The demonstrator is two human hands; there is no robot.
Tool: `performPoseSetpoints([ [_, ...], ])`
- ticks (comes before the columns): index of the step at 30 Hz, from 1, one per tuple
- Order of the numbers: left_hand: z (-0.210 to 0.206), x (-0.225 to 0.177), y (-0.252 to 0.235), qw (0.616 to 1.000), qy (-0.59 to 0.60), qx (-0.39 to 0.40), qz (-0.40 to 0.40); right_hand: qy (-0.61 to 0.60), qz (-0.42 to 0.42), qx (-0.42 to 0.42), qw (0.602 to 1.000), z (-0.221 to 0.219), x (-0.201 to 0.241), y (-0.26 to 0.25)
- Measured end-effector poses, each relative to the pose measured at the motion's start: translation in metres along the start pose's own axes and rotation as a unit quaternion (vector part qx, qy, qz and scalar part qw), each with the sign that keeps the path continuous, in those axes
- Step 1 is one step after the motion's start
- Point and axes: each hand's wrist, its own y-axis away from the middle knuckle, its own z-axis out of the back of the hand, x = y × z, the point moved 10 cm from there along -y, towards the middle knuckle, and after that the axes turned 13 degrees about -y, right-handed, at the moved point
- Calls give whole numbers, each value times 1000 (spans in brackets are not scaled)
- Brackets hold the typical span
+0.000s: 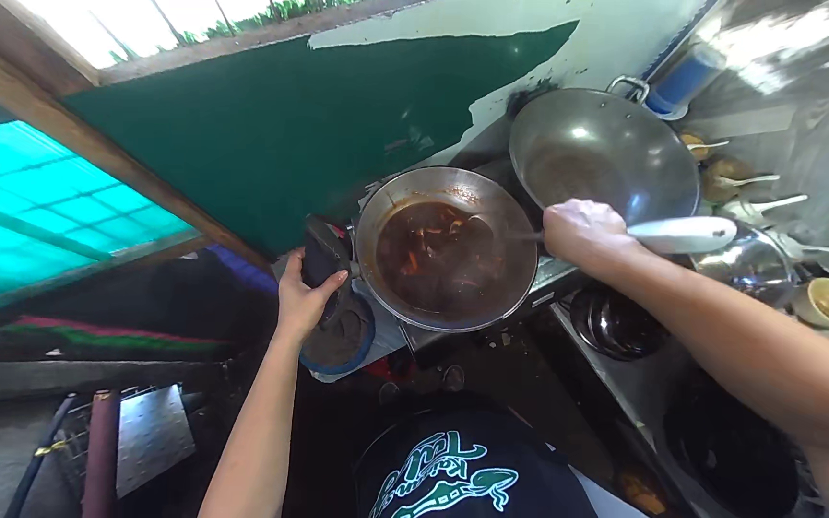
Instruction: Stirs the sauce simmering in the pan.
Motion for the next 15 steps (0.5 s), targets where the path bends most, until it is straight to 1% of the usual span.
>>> performPoseSetpoints([
  [3,-2,0,0,1000,12,-1,5,-75,20,29,997,-29,-8,-14],
  [5,-2,0,-1,1000,13,1,4,-97,37,34,994,-34,0,-16],
  [7,-1,0,0,1000,10,1,5,-83,57,20,995,-24,18,-7],
  [11,-2,-2,2,1000,4,5,16,-31,76,-26,996,11,44,18],
  [13,-3,-3,3,1000,3,9,14,-10,80,-57,995,25,46,25],
  [15,-3,-4,4,1000,5,11,13,6,76,-94,993,32,40,25],
])
